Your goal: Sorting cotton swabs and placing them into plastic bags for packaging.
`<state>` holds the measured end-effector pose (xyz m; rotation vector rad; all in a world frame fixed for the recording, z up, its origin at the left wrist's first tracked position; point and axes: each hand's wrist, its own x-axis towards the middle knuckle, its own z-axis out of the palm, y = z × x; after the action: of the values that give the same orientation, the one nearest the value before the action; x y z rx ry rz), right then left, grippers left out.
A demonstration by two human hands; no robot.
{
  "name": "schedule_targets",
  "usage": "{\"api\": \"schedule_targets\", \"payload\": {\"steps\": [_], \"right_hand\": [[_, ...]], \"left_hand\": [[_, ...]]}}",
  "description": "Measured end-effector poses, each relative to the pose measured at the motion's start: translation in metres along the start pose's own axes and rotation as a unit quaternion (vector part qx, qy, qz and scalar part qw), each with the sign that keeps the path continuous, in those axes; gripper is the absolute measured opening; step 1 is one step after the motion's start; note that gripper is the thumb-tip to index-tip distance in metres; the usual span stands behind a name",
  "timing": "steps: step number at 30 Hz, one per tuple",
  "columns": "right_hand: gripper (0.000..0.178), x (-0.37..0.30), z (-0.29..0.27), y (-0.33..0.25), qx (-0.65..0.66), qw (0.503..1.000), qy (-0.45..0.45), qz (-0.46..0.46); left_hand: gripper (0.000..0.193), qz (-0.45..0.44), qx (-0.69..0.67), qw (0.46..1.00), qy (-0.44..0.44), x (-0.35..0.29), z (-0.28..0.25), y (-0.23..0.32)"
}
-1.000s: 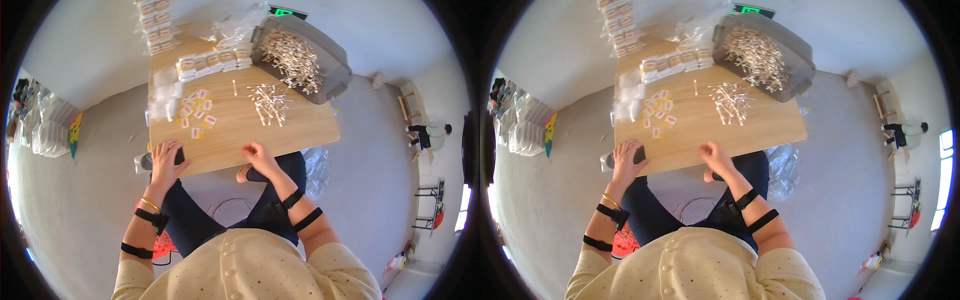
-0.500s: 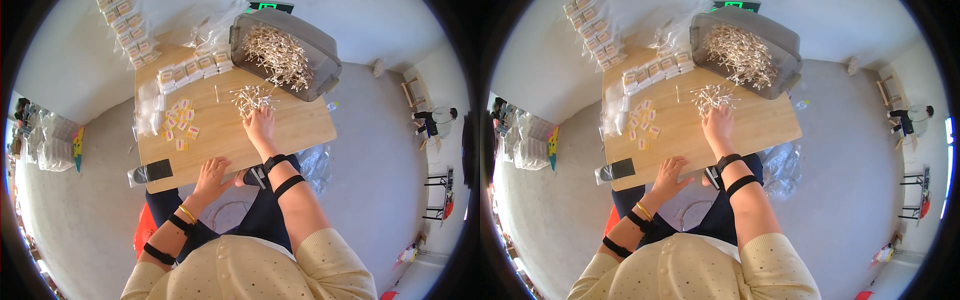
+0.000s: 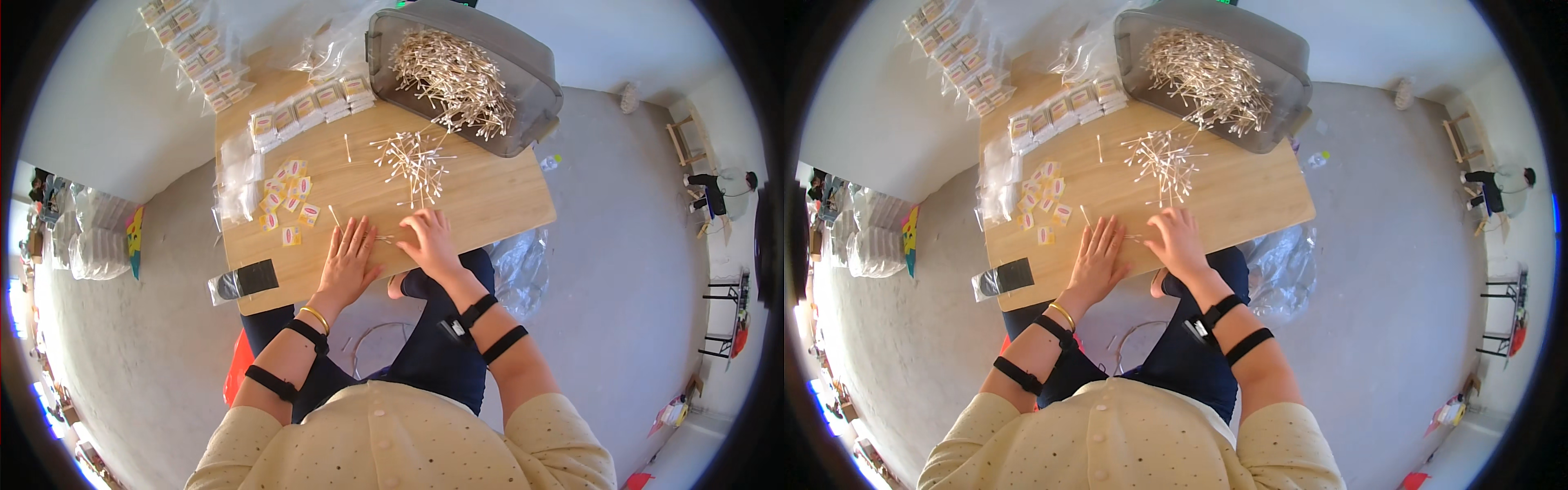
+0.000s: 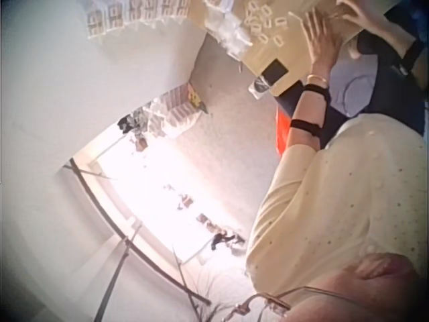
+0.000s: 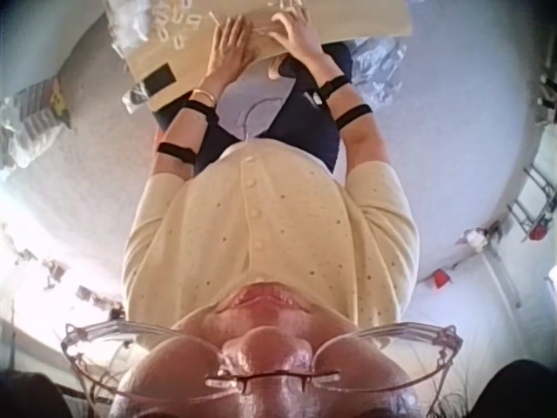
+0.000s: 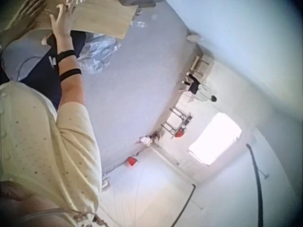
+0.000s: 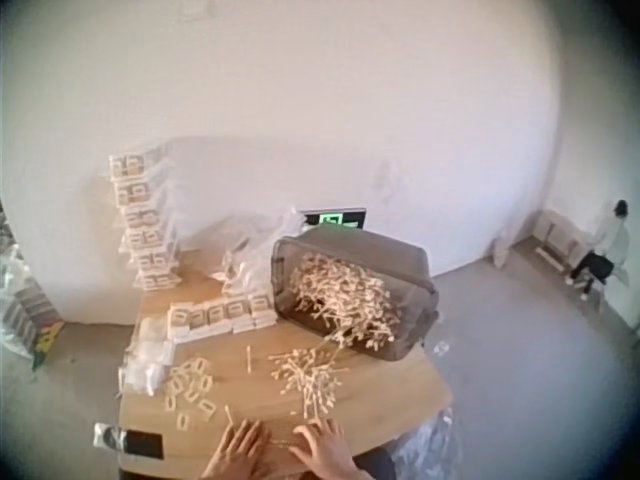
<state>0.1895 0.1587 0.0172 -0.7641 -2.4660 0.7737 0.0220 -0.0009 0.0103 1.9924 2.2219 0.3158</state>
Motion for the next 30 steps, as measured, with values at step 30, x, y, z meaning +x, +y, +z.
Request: {"api": "schedule_targets", "payload": {"steps": [30], "right_hand": [[0.014, -0.272, -0.084, 0.120, 0.089, 0.852, 0.245, 0.454]], "left_hand": [[0.053, 0.008, 0.083, 0.997, 0.007, -0.005, -0.011, -0.004]]}}
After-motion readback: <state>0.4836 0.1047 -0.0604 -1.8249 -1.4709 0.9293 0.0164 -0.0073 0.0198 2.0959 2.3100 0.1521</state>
